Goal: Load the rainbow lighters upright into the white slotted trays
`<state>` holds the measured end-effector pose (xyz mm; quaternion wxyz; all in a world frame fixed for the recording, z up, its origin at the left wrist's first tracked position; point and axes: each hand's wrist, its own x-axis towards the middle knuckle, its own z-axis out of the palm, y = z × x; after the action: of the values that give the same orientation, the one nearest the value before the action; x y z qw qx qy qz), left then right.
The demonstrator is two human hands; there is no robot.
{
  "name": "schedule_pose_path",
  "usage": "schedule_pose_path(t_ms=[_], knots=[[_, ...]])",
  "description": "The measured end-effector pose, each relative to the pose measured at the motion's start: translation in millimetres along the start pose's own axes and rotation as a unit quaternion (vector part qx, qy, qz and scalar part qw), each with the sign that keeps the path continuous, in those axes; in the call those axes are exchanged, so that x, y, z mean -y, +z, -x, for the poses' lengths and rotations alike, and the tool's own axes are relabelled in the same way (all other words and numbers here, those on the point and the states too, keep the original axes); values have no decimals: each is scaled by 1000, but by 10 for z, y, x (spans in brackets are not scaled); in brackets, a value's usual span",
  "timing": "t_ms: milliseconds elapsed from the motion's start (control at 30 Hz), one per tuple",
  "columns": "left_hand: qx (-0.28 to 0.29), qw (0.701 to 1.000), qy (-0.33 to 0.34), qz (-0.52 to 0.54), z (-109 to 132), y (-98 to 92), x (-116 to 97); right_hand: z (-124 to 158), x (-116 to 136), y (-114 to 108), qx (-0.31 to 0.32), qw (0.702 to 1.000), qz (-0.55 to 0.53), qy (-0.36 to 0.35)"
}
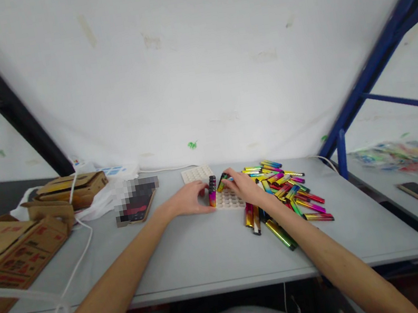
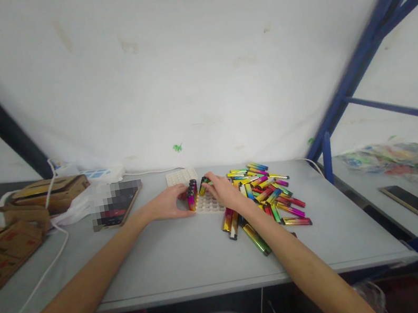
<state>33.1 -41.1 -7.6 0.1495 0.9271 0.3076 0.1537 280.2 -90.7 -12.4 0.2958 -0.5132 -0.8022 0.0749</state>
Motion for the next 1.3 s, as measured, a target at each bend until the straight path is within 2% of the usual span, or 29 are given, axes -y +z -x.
schedule_pose_path(t_ms=[133, 300, 400, 467, 500, 700, 833, 933, 1033, 1100, 1200, 1300], knots=[[2, 1000, -2, -2, 5, -5, -10, 16, 55, 19, 19, 1000, -12, 16], [-4, 1000, -4, -7, 15, -13, -17, 22, 44, -2, 36, 999, -18, 2], [-8, 1000, -2, -7, 9, -8, -5, 12, -92, -47, -21, 1000, -17, -6], [-7, 1000, -2, -8, 1, -1, 5, 0, -219, -64, -67, 998, 7, 10], [-5, 1000, -2, -9, -4, 2, 11, -7, -282, -65, -71, 997, 26, 19], [2, 1000, -5, 8, -10, -1, 20, -19, -471, -59, 50, 992, 111, 38], [4, 1000, -7, 18, 2, -27, 5, -3, -441, -99, 9, 992, 103, 79], [5, 1000, -14, 17, 7, -43, 8, -2, -412, -144, -65, 993, 29, 98], [5, 1000, -17, 21, 5, -43, 35, -5, -376, -199, -141, 975, -106, 132], [4, 1000, -20, 23, -1, -33, 58, 0, -332, -238, -166, 949, -220, 155], [1, 1000, -26, 16, -5, -15, 76, 19, -221, -289, -189, 891, -375, 171], [-2, 1000, -29, 12, 0, -6, 67, 37, -73, -333, -182, 834, -490, 177]])
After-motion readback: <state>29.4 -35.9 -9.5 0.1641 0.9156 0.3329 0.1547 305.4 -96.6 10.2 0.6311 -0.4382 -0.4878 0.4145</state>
